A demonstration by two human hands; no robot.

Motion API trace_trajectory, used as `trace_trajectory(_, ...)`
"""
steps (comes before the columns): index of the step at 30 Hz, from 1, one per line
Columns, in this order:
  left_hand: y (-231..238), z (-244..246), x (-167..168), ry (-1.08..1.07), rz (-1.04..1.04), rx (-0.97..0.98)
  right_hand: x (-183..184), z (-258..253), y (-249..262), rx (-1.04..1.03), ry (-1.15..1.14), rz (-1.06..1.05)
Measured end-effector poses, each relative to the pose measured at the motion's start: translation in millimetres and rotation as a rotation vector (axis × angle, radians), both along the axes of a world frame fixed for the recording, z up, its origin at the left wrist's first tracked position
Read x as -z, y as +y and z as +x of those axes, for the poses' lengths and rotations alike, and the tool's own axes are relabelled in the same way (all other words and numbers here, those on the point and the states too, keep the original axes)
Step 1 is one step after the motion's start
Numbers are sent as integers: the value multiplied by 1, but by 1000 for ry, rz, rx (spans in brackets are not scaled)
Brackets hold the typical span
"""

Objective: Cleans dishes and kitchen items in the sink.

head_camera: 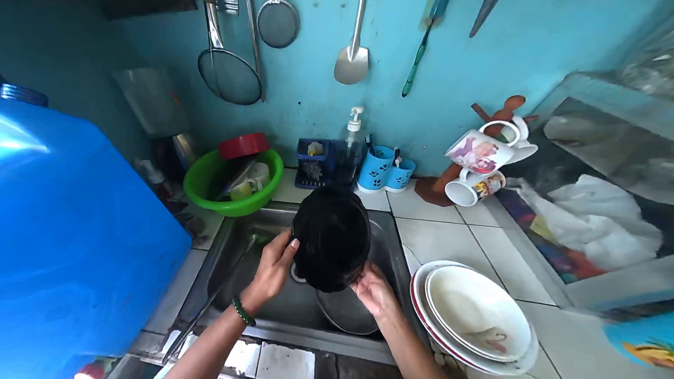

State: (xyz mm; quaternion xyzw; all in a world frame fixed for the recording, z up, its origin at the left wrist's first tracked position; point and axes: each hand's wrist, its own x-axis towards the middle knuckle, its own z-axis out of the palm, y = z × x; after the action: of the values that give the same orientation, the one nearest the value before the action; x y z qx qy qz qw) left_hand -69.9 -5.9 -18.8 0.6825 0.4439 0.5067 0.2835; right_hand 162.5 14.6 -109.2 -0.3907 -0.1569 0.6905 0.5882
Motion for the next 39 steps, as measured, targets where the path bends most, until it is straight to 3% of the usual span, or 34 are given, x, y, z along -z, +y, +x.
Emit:
trace_trajectory(3,5,-9,-17,219,173,32,-6,0,0,14,31,-94)
trace_trajectory(5,9,-14,-28,308,172,41,-9,0,-2,-27,9,-126)
trace_trajectory(12,20,-10,-57,518,403,-5,-20,-1,-10,-128,-22,-48)
trace_trajectory(15,23,-4,-67,707,510,137,-23,7,-16,-225,76,27)
trace_trajectory(18,19,-1,-73,827,517,309,-35,10,-22,-225,-9,17)
trace_trajectory(20,13,0,-77,850,471,367,-39,13,-22,-172,-169,-20)
trace_trajectory(23,6,-5,-77,820,400,316,-12,26,-10,-208,-289,-17)
trace_trajectory(25,1,-8,-75,781,356,232,-14,25,-10,-311,-618,29)
trace_trajectory(27,-3,-9,-74,741,321,155,-16,29,-15,-466,-1068,223)
trace_trajectory(29,-7,-5,-73,711,304,107,-20,27,-23,-551,-1338,363)
trace_trajectory(34,-11,9,-67,676,291,84,-24,19,-35,-580,-1523,629)
trace_trajectory(37,-12,17,-63,643,291,74,-26,21,-32,-888,-1561,546)
trace_trajectory(39,-10,20,-59,626,301,66,-31,24,-34,-906,-1599,519)
